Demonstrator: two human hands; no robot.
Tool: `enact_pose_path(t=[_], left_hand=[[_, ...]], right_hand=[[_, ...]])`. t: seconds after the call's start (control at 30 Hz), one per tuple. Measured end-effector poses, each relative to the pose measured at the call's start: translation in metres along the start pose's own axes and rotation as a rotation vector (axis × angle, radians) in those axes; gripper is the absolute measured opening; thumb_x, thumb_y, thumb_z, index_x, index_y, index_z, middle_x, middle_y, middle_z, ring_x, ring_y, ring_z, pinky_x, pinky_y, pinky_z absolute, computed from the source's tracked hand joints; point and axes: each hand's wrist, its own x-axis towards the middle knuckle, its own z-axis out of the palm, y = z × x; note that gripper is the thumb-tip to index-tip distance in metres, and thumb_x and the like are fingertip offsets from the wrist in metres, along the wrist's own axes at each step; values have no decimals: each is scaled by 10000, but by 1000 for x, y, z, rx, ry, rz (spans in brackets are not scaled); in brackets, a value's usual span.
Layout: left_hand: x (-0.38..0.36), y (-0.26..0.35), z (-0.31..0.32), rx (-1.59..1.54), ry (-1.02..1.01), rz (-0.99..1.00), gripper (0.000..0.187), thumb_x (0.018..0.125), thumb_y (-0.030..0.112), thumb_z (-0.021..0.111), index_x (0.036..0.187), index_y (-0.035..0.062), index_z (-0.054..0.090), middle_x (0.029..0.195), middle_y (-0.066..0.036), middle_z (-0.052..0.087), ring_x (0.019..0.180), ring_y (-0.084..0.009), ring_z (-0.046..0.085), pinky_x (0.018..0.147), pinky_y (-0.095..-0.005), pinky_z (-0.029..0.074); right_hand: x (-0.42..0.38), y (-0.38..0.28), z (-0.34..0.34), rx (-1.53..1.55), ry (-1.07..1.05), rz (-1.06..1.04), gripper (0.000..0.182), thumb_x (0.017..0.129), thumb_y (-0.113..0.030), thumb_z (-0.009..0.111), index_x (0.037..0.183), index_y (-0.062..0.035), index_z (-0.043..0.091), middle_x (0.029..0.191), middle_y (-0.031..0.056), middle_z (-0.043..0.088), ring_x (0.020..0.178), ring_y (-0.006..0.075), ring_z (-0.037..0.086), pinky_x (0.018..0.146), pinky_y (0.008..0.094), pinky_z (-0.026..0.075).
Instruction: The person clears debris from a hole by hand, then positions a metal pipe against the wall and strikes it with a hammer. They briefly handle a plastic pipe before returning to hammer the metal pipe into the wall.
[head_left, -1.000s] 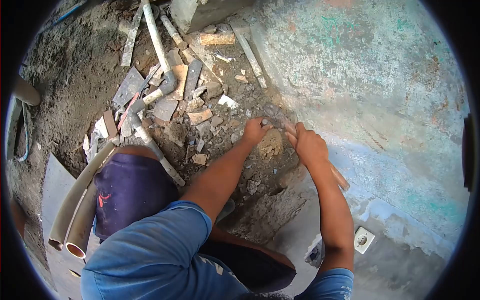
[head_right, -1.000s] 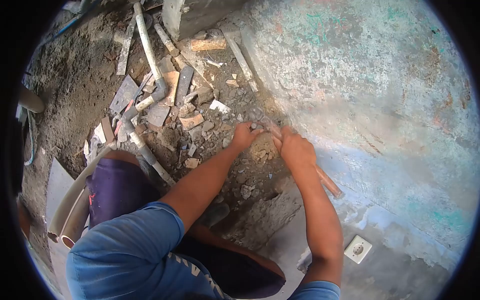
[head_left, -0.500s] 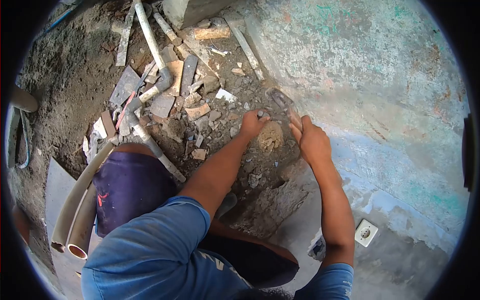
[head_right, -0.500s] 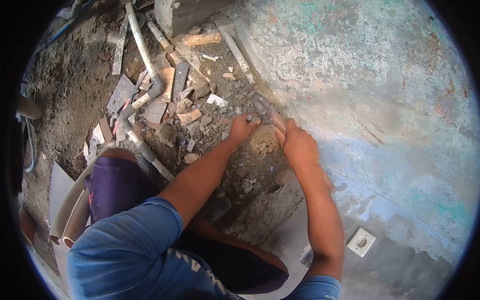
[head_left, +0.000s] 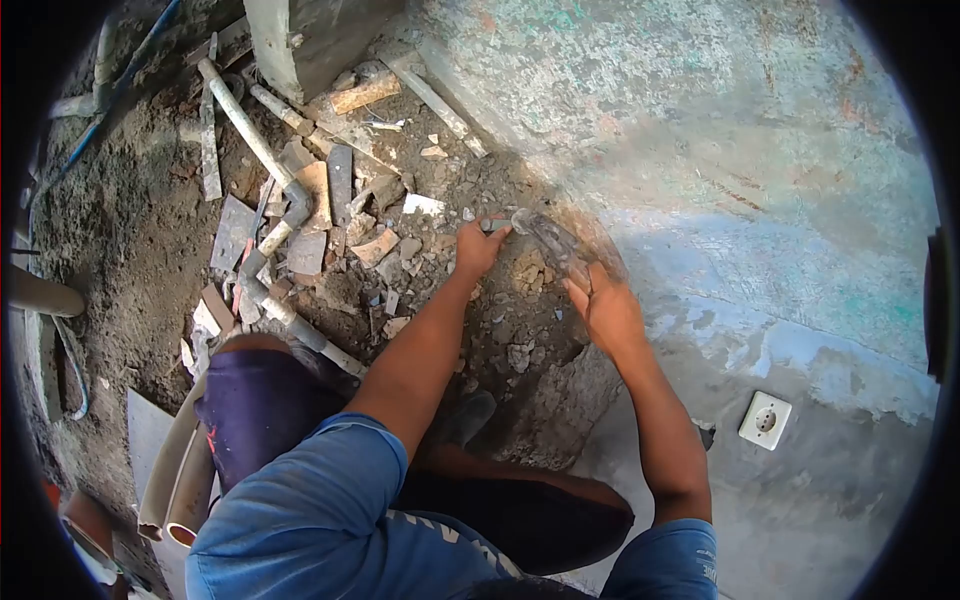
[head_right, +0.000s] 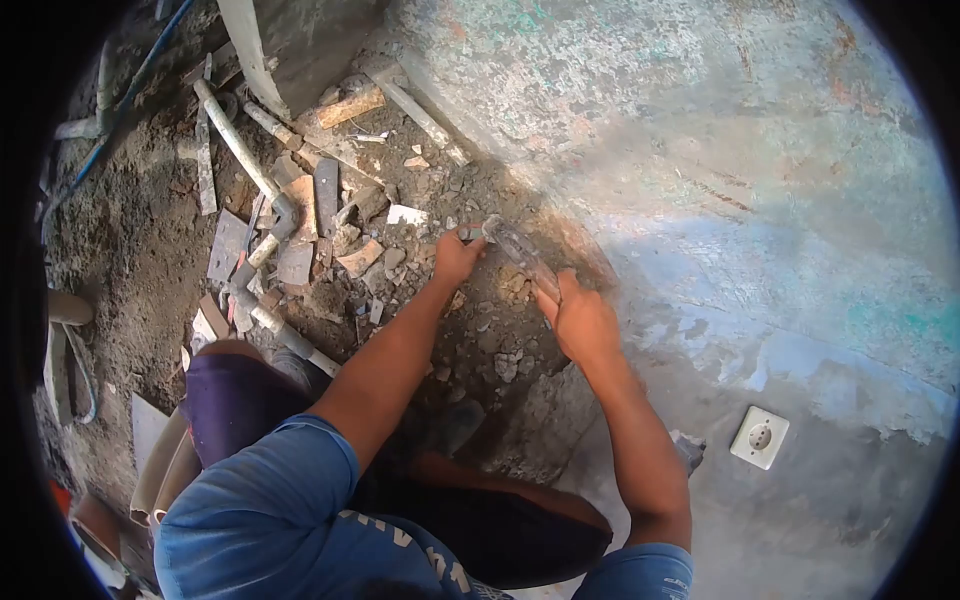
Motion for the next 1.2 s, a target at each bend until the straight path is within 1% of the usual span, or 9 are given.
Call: enact_pose_path(t=[0.2, 0.27, 0.37, 0.53, 0.73, 0.83, 0.87, 1.0, 1.2], left_hand=[[4, 36, -2, 11, -35, 257, 197, 804, 106, 716, 965, -2, 682, 668, -15, 620, 586, -76, 557, 546, -259, 449], [5, 56, -6, 54, -94, 305, 199, 795, 114, 716, 959, 3, 692, 684, -23, 636, 584, -79, 553, 550, -266, 450], [17, 67, -4, 214, -161, 498, 230, 778, 136, 716, 974, 16, 706, 716, -51, 666, 570, -95, 545, 562, -284, 459], [11, 87, 21, 794, -274, 553, 319, 769, 200, 713, 1039, 30, 700, 687, -167, 656, 564, -180, 595, 594, -312, 485], [24, 79, 60, 1071, -359, 484, 352, 838, 193, 695, 1146, 31, 643, 683, -111, 681, 655, -116, 673, 588, -286, 513], [16, 87, 81, 765, -615, 224, 372, 843, 205, 692, 1167, 33, 629, 663, -98, 676, 644, -123, 672, 576, -296, 511], [8, 84, 88, 823, -633, 390, 313, 829, 180, 676, 1083, -4, 658, 635, -167, 641, 556, -239, 641, 574, -330, 501], [-20, 93, 103, 1205, -421, 759, 319, 840, 158, 650, 1108, -14, 638, 737, -212, 671, 649, -310, 670, 640, -375, 538], [-11, 60, 93, 1396, -575, 883, 318, 861, 167, 623, 1123, -13, 616, 884, -238, 673, 754, -372, 665, 773, -423, 552]], right_hand=[[-85, 49, -1, 664, 224, 308, 333, 924, -333, 595, 921, -5, 535, 687, 201, 601, 644, 295, 638, 586, 382, 460], [-108, 70, 35, 852, 257, 402, 318, 922, -310, 611, 874, -2, 547, 626, 102, 533, 584, 158, 521, 564, 314, 416], [-145, 74, 105, 1102, 339, 461, 316, 919, -304, 612, 855, -1, 546, 627, 37, 488, 602, 98, 425, 556, 291, 389], [-180, 52, 203, 1382, 272, 626, 288, 915, -291, 608, 905, -4, 579, 645, 18, 512, 605, 95, 451, 559, 294, 395], [-180, 47, 228, 1520, 196, 629, 336, 900, -313, 624, 937, 19, 586, 669, 87, 578, 622, 149, 532, 592, 327, 438], [-177, 51, 229, 1459, 302, 540, 252, 918, -283, 613, 948, -34, 587, 622, -35, 484, 532, 56, 430, 483, 260, 358], [-177, 52, 232, 1428, 329, 519, 261, 917, -287, 614, 966, -32, 589, 623, -33, 486, 529, 56, 432, 482, 260, 358], [-177, 55, 235, 1501, 338, 511, 255, 920, -282, 610, 976, -33, 592, 625, -36, 486, 523, 54, 429, 475, 256, 353], [-174, 55, 234, 1561, 338, 546, 224, 931, -267, 599, 942, -44, 579, 621, -46, 480, 507, 43, 421, 457, 239, 344]])
